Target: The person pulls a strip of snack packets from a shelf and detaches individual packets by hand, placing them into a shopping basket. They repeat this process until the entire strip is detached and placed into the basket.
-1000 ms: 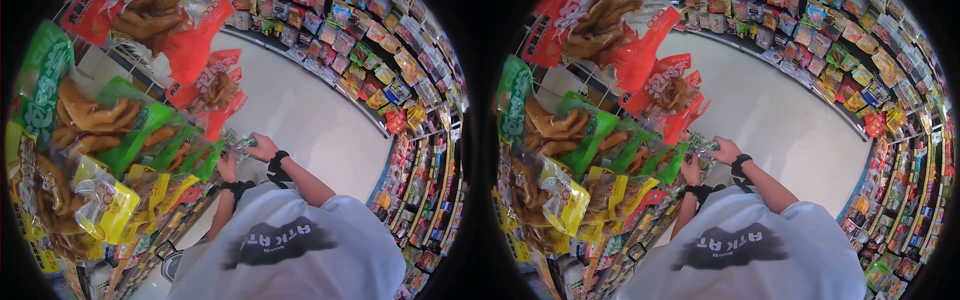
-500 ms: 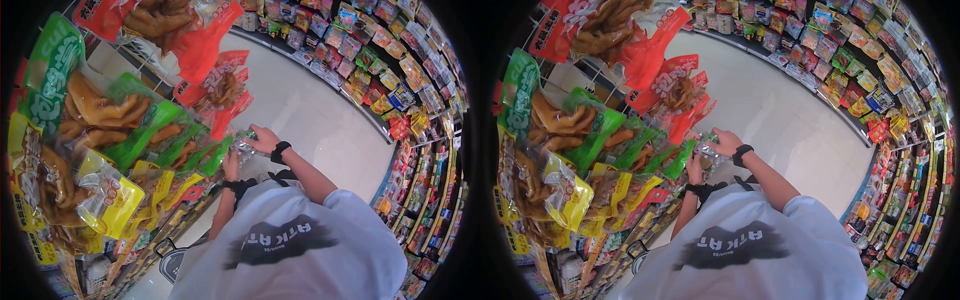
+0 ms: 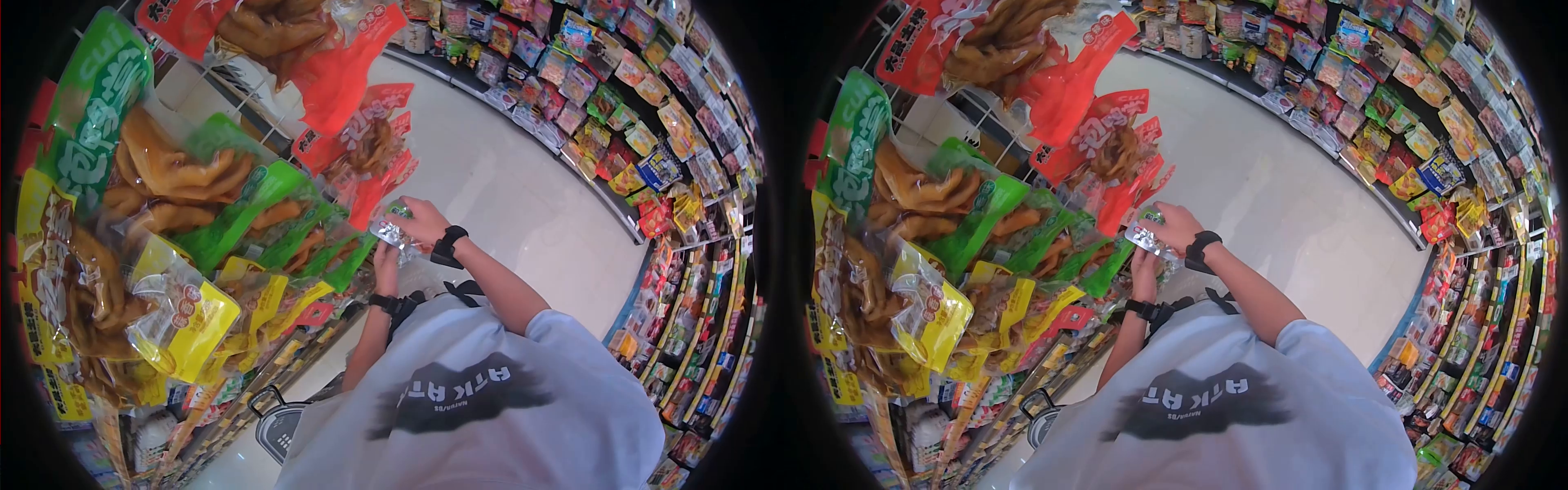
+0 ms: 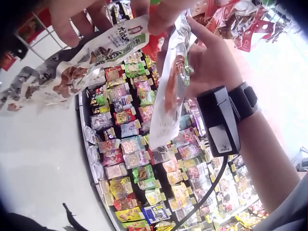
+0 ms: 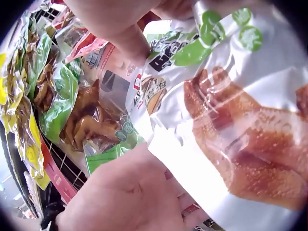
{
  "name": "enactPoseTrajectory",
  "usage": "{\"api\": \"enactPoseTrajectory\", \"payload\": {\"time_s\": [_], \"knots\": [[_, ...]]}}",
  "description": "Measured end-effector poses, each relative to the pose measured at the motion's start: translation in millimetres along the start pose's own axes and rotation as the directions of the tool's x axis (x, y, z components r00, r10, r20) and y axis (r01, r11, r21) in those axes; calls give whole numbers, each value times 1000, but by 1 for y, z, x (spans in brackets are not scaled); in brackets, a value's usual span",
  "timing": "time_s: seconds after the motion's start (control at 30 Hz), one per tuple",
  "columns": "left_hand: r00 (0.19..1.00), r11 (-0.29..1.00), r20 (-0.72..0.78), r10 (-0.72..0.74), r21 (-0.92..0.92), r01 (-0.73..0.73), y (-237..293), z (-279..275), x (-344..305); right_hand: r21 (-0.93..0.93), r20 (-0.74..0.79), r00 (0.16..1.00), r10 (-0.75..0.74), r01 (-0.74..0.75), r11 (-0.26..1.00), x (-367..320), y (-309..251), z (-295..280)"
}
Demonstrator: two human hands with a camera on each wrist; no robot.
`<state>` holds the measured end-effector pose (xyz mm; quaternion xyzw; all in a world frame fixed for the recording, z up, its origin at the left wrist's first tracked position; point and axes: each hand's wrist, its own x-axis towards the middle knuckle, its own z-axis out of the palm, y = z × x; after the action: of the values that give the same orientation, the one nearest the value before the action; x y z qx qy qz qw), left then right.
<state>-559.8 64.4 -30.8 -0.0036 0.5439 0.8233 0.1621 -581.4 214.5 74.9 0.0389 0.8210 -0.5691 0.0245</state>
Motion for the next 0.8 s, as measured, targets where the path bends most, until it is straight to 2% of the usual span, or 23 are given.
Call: {"api": "enactPoseTrajectory", "payload": {"time_s": [0.03, 0.13, 0.23, 0.33, 0.47, 0.57, 0.67, 0.8], "knots": [[1000, 1000, 2, 13, -2, -13, 1, 0, -1, 4, -28, 999, -34, 35, 999, 3, 3, 2], [1000, 1000, -7, 8, 17, -8, 7, 2, -5, 57, 1, 1000, 31, -31, 998, 2, -8, -2], [1000, 1000, 5, -1, 20, 0, 8, 1, -7, -23, 5, 998, -55, 55, 998, 10, 2, 0], [1000, 1000, 17, -2, 29, 1, 9, -1, -6, -83, 42, 999, 18, -14, 996, 11, -2, -1], [1000, 999, 30, 6, 46, -7, 10, -2, -7, -121, 49, 998, 33, -26, 992, 11, 2, 0], [993, 996, 105, -51, 72, 43, 17, -4, -11, -130, 34, 999, 36, -31, 991, 8, 0, 1], [984, 998, 168, -67, -5, 69, 28, 1, -19, -93, 52, 997, 55, -50, 994, 5, -12, 0], [983, 989, 108, -149, -3, 150, 36, 5, -23, -95, 71, 997, 41, -34, 995, 3, -11, 3]]}}
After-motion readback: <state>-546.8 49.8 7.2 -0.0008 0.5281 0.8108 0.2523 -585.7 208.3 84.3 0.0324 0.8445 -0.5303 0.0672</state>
